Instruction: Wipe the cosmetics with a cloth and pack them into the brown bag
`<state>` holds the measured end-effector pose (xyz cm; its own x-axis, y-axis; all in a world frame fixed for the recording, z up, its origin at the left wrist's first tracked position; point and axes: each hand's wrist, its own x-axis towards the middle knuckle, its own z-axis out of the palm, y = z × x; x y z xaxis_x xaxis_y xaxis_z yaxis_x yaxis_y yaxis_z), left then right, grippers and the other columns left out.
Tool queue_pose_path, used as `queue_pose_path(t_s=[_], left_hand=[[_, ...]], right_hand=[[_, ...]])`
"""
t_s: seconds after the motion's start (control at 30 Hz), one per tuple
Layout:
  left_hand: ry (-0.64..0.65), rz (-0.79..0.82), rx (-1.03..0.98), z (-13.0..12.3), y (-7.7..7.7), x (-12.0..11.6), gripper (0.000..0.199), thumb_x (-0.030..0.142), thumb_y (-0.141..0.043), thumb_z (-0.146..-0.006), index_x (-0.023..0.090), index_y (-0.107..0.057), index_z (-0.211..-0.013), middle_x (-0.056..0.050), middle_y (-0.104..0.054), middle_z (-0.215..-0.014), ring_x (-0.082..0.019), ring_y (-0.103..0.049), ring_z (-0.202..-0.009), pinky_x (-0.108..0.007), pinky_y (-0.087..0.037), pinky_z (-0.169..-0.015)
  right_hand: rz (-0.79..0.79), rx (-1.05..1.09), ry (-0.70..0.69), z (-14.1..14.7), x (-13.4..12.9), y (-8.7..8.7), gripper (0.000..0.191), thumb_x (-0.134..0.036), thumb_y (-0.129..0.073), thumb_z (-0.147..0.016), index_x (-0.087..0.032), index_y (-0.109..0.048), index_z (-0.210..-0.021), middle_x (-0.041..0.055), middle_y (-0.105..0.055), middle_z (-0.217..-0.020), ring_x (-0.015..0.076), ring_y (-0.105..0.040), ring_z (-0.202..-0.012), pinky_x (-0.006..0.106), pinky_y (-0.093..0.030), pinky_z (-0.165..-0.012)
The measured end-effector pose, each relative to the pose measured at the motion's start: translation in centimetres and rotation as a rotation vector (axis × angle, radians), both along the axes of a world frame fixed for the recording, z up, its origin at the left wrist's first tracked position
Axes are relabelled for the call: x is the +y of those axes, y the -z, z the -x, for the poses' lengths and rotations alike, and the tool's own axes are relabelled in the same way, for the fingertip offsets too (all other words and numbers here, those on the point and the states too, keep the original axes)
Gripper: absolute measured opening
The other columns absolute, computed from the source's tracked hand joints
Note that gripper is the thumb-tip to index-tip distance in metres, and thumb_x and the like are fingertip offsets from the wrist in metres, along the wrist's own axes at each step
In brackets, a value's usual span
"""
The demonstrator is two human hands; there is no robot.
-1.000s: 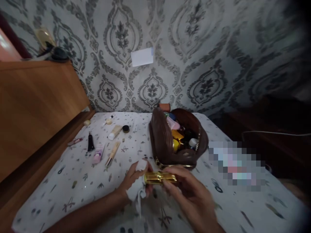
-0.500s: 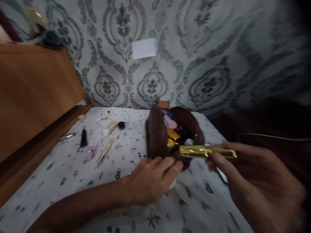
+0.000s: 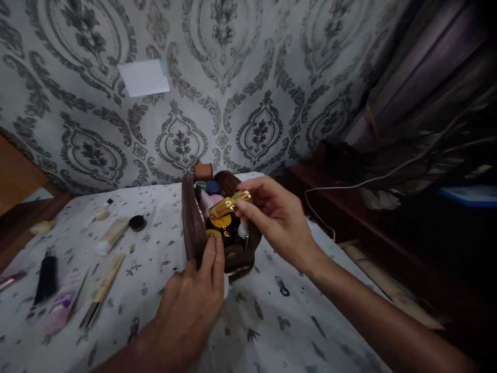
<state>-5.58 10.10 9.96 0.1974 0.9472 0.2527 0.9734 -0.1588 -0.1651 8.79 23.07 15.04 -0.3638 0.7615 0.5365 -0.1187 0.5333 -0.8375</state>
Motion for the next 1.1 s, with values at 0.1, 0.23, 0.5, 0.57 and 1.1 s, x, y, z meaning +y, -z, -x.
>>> queue_pose_path(t_s=[0.1,0.23,0.5,0.57,1.1], left_hand=[[0.0,-0.015,0.008,0.3,0.4,0.3,0.08,0.004,-0.044,-0.076,0.019,-0.028,-0.152,-0.022,-0.047,-0.146,-0.02,-0.069,-0.063,-0.025,-0.052,-0.04],[0.039,-0.03,0.072,0.7,0.2,0.6,0.071,0.005,-0.042,-0.074,0.018,-0.045,-0.144,-0.02,-0.056,-0.138,-0.018,-0.065,-0.053,-0.024,-0.047,-0.035],[0.205,-0.111,0.058,1.8,0.1,0.8,0.065,0.006,-0.04,-0.077,0.017,-0.049,-0.14,-0.018,-0.063,-0.13,-0.022,-0.069,-0.058,-0.027,-0.049,-0.033],[0.24,-0.108,0.044,2.1,0.3,0.7,0.065,0.007,-0.038,-0.08,0.016,-0.043,-0.144,-0.02,-0.062,-0.132,-0.023,-0.07,-0.06,-0.029,-0.05,-0.034],[0.242,-0.15,0.195,1.7,-0.4,0.8,0.053,0.001,-0.038,-0.077,0.007,-0.057,-0.126,-0.018,-0.065,-0.128,-0.017,-0.069,-0.065,-0.024,-0.053,-0.04]], right_hand=[[-0.029,-0.098,-0.079,0.8,0.8,0.4,0.019,-0.031,-0.062,-0.09,-0.018,-0.058,-0.103,0.0004,-0.062,-0.084,0.0117,-0.06,-0.073,0.022,-0.051,-0.065],[-0.081,-0.195,-0.106,1.6,1.3,0.3,0.017,-0.022,-0.058,-0.09,-0.019,-0.057,-0.106,-0.0014,-0.061,-0.08,0.0109,-0.058,-0.07,0.022,-0.048,-0.065],[-0.129,-0.274,-0.137,2.3,2.3,0.3,0.012,-0.015,-0.057,-0.087,-0.02,-0.05,-0.095,-0.0054,-0.057,-0.074,0.0092,-0.055,-0.065,0.022,-0.044,-0.063],[-0.145,-0.275,-0.131,2.3,2.4,0.5,0.011,-0.014,-0.057,-0.087,-0.02,-0.05,-0.093,-0.0056,-0.057,-0.074,0.0093,-0.055,-0.066,0.022,-0.044,-0.064],[-0.168,-0.361,0.012,0.0,2.6,-0.3,0.01,-0.022,-0.063,-0.087,-0.019,-0.055,-0.094,-0.0026,-0.063,-0.072,0.0114,-0.057,-0.064,0.022,-0.042,-0.058]])
